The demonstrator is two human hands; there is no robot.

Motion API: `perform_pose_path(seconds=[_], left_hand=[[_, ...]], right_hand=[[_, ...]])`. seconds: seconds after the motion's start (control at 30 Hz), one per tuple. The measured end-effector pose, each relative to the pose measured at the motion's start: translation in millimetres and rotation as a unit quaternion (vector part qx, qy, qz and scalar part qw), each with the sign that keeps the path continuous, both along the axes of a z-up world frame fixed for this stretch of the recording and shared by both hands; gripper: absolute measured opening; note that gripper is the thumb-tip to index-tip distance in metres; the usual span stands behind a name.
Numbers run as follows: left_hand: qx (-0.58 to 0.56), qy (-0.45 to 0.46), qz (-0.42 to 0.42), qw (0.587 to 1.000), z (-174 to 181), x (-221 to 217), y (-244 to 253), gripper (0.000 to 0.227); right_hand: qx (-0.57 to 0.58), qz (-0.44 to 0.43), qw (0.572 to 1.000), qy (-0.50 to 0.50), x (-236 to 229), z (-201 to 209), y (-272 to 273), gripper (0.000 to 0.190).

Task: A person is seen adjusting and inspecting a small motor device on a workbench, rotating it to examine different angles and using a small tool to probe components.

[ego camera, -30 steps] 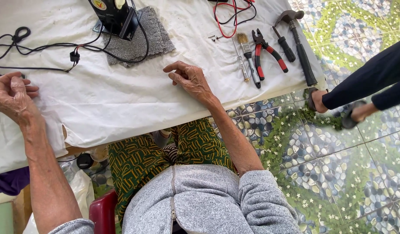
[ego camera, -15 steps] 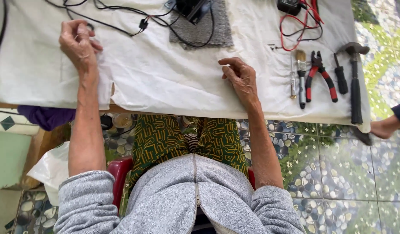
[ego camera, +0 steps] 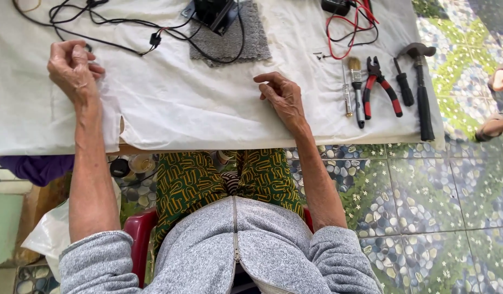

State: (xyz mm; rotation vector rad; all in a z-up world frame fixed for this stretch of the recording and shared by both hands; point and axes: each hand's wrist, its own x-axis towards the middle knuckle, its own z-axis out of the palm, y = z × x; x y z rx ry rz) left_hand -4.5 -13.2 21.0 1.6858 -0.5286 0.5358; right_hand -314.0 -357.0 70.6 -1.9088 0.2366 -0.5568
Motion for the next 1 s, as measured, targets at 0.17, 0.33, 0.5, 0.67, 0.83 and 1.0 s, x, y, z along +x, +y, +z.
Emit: perform_pose_path(seconds=[0.17, 0.33, 0.5, 0.67, 0.83, 1.0], left_hand=[[0.006, 0.043, 0.015, 0.999, 3.0, -2.7, 2.5, 0.017], [0.01, 0.038, 0.014, 0.999, 1.5, -1.7, 1.6, 0.018], [0.0, 0.022, 0.027, 0.999, -3.7, 2.2, 1.0, 0.017], [-0.023, 0.039, 0.044, 0.998, -5.6, 9.6, -2.5, 0.014], [-0.029, 0.047, 0.065, 0.996, 1.4, 2.3, -8.2, 0.012], [-0.041, 0.043, 0.067, 0.996, 7.5, -2.1, -10.2, 0.014]], right_hand=[[-0.024, 0.012, 1.0, -0.004, 2.8, -4.7, -2.2, 0.019], [-0.012, 0.017, 1.0, -0.008, 1.5, -3.3, -2.7, 0.019], [-0.012, 0.03, 0.999, -0.002, -0.6, 1.0, 1.0, 0.02], [-0.021, 0.015, 1.0, 0.0, 1.0, 4.8, 4.3, 0.018], [-0.014, 0.015, 0.999, 0.041, -4.0, 14.2, 8.6, 0.021], [0.009, 0.011, 0.998, 0.054, -3.3, 14.0, 9.6, 0.023]])
